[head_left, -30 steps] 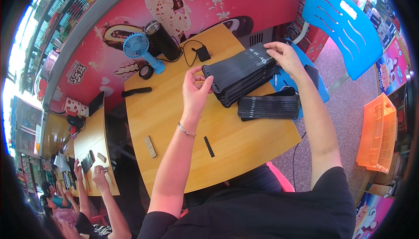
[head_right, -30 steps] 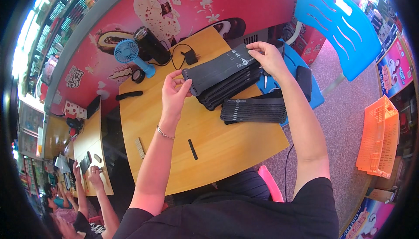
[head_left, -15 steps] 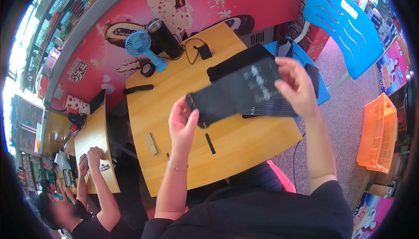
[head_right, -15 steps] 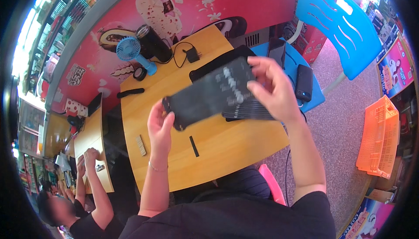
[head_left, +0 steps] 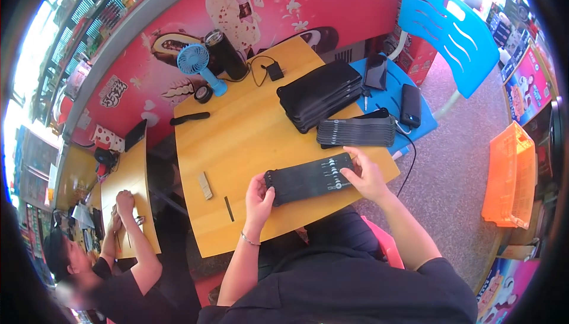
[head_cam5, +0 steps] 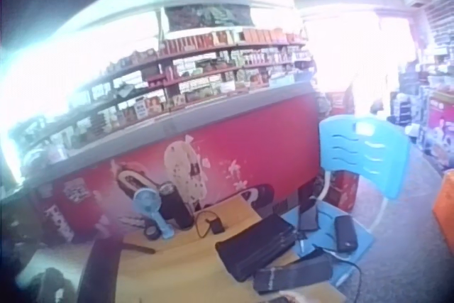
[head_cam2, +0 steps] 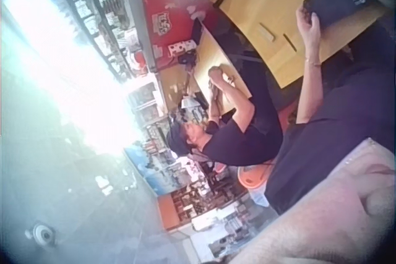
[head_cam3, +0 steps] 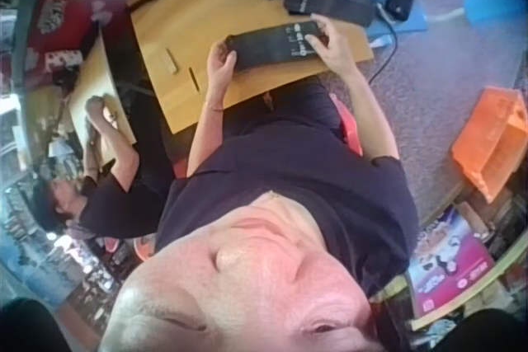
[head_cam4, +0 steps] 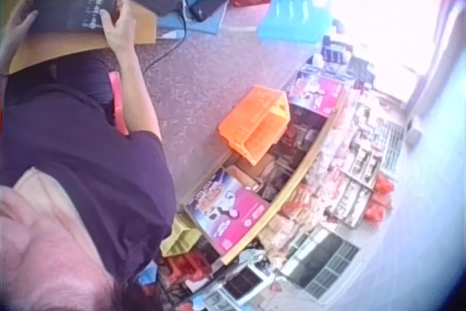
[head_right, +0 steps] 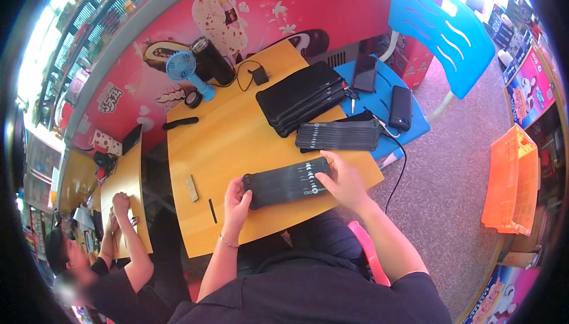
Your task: The person aligns and organizes stacks of black straps on the table. Then, the person separates, peels, and lays out individual straps onto the table by hand.
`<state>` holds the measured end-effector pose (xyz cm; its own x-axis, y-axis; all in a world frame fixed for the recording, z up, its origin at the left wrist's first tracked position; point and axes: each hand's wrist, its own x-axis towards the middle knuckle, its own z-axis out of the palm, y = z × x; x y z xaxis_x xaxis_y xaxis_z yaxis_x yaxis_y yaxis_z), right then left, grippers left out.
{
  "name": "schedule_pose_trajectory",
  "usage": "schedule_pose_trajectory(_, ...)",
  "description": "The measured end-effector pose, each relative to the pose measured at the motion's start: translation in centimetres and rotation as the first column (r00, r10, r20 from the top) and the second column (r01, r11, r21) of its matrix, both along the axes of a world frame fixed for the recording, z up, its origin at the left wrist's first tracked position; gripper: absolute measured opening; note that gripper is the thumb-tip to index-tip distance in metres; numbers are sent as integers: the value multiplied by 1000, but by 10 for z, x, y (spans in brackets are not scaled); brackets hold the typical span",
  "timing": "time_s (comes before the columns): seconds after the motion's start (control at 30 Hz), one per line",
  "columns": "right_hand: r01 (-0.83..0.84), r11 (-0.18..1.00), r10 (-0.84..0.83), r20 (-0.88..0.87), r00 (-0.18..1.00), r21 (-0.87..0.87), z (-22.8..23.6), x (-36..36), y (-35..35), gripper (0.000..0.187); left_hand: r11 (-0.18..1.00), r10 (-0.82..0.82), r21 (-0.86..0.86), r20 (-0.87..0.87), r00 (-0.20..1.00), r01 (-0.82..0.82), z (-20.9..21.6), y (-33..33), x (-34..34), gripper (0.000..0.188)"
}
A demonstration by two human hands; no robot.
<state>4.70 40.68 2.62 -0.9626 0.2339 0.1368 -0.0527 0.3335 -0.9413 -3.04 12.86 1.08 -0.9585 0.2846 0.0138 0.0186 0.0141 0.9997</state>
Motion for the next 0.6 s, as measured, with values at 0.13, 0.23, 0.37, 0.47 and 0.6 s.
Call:
schedule_pose_trajectory(0.13,74,996,-71,-67,995,50,-19,4,-1,41,1000,-1,-19,-76,997,0,-13,2,5,33)
schedule_pose_trajectory(0.23,93,980,-96,6,995,175,-14,7,-10,39,998,24,-62,-142,990,-33,-14,3,12,32)
schedule_pose_trajectory(0.37,189,940,-156,-134,979,284,-19,8,-15,36,992,26,-118,-131,991,-42,-11,2,16,34)
schedule_pose_trajectory(0.47,223,918,-168,-188,968,327,-26,8,-18,34,996,25,-84,-154,988,-39,-15,1,15,33)
schedule_pose_trajectory(0.6,241,905,-170,-221,960,350,-29,8,-17,33,993,24,-108,-177,984,-44,-17,2,13,34)
